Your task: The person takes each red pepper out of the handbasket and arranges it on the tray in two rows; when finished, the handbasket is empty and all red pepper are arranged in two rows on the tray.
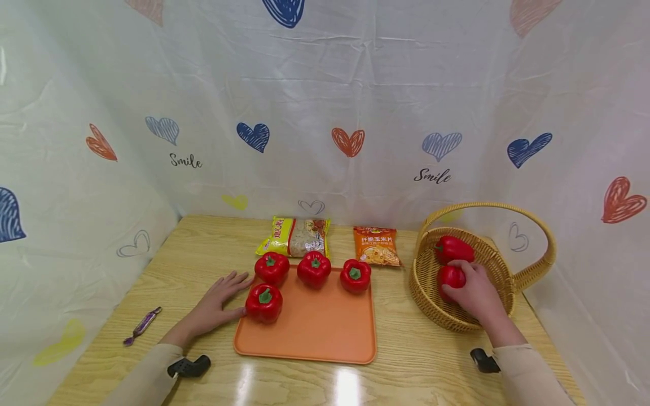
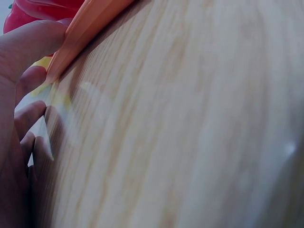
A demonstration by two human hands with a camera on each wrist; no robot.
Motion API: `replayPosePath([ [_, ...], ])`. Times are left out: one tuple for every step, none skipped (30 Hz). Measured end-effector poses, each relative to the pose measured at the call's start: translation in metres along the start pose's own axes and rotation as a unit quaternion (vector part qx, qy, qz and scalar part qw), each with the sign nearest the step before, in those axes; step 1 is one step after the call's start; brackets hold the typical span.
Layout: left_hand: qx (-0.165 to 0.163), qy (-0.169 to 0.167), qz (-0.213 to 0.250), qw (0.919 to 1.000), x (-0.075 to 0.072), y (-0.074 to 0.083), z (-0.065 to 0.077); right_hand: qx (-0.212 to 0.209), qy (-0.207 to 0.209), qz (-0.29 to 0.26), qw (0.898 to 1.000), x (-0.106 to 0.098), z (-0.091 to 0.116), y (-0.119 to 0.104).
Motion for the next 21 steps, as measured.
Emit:
replayPosePath([
  [0.001, 0.001, 0.001, 1.0, 0.0001, -0.0002, 0.0, -0.001, -0.001, -0.001, 1.0, 0.0003, 0.0003, -0.0004],
  [0.001, 0.002, 0.002, 1.0, 0.0001, -0.0003, 0.0001, -0.003, 0.0, -0.003, 1.0, 0.0005, 0.0006, -0.001],
  [0.001, 0.002, 0.002, 1.0, 0.0003, -0.0005, 0.0, -0.005, 0.0, -0.006, 1.0, 0.0009, 0.0008, -0.0014],
  [0.0, 0.001, 0.003, 1.0, 0.0002, -0.0006, 0.0, -0.006, 0.0, -0.008, 1.0, 0.0013, 0.0011, -0.0019],
  [-0.001, 0.0, 0.003, 1.0, 0.0001, -0.0007, 0.0001, -0.007, 0.0, -0.011, 1.0, 0.0019, 0.0014, -0.0023],
  [-0.002, -0.001, 0.005, 1.0, 0.0002, -0.0009, 0.0, -0.008, 0.001, -0.013, 1.0, 0.0025, 0.0016, -0.0024],
  [-0.003, -0.003, 0.004, 1.0, 0.0002, -0.0011, 0.0, -0.008, 0.002, -0.015, 1.0, 0.0032, 0.0019, -0.0025],
  [-0.005, -0.005, 0.005, 1.0, 0.0003, -0.0014, -0.0001, -0.01, 0.003, -0.016, 1.0, 0.0039, 0.0022, -0.0025],
  [-0.006, -0.006, 0.004, 1.0, 0.0004, -0.0018, -0.0002, -0.009, 0.004, -0.016, 1.0, 0.0044, 0.0023, -0.0022],
  [-0.007, -0.008, 0.006, 0.9999, 0.0005, -0.002, -0.0003, -0.009, 0.005, -0.016, 1.0, 0.005, 0.0025, -0.002],
  [-0.008, -0.008, 0.006, 0.9999, 0.0005, -0.0022, -0.0003, -0.01, 0.006, -0.016, 1.0, 0.0055, 0.0027, -0.0018],
  [-0.008, -0.008, 0.006, 0.9999, 0.0006, -0.0023, -0.0004, -0.012, 0.008, -0.016, 1.0, 0.0058, 0.0028, -0.0016],
  [-0.008, -0.009, 0.005, 0.9999, 0.0007, -0.0024, -0.0004, -0.013, 0.009, -0.016, 1.0, 0.0061, 0.003, -0.0013],
  [-0.008, -0.009, 0.005, 0.9999, 0.0007, -0.0023, -0.0003, -0.016, 0.011, -0.017, 1.0, 0.0063, 0.0031, -0.0009],
  [-0.008, -0.009, 0.006, 0.9999, 0.0008, -0.0022, -0.0004, -0.017, 0.012, -0.018, 1.0, 0.0065, 0.0033, -0.0004],
  [-0.009, -0.009, 0.007, 0.9999, 0.0009, -0.0023, -0.0003, -0.02, 0.013, -0.019, 1.0, 0.0068, 0.0036, 0.0001],
  [-0.009, -0.01, 0.006, 0.9999, 0.001, -0.0022, -0.0004, -0.025, 0.017, -0.019, 0.999, 0.007, 0.0037, 0.0007],
  [-0.008, -0.008, 0.005, 0.9999, 0.0012, -0.0021, -0.0002, -0.027, 0.018, -0.02, 0.999, 0.0072, 0.0039, 0.0013],
  [-0.009, -0.009, 0.005, 0.9999, 0.0013, -0.0021, -0.0001, -0.03, 0.02, -0.022, 0.999, 0.0073, 0.0042, 0.0018],
  [-0.009, -0.009, 0.005, 0.9999, 0.0014, -0.0021, -0.0001, -0.034, 0.023, -0.024, 0.999, 0.0076, 0.0044, 0.0021],
  [-0.009, -0.009, 0.005, 0.9999, 0.0015, -0.0022, -0.0001, -0.039, 0.026, -0.026, 0.999, 0.0078, 0.0046, 0.0023],
])
Point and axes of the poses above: each hand's wrist, its own z-axis away from the middle knuckle, its own x-axis out of the palm, y = z × x, the point moved 2 cm from there along -z, towards the middle knuckle, and after that the axes turned 15 degrees about -z, right-handed, at the moved point
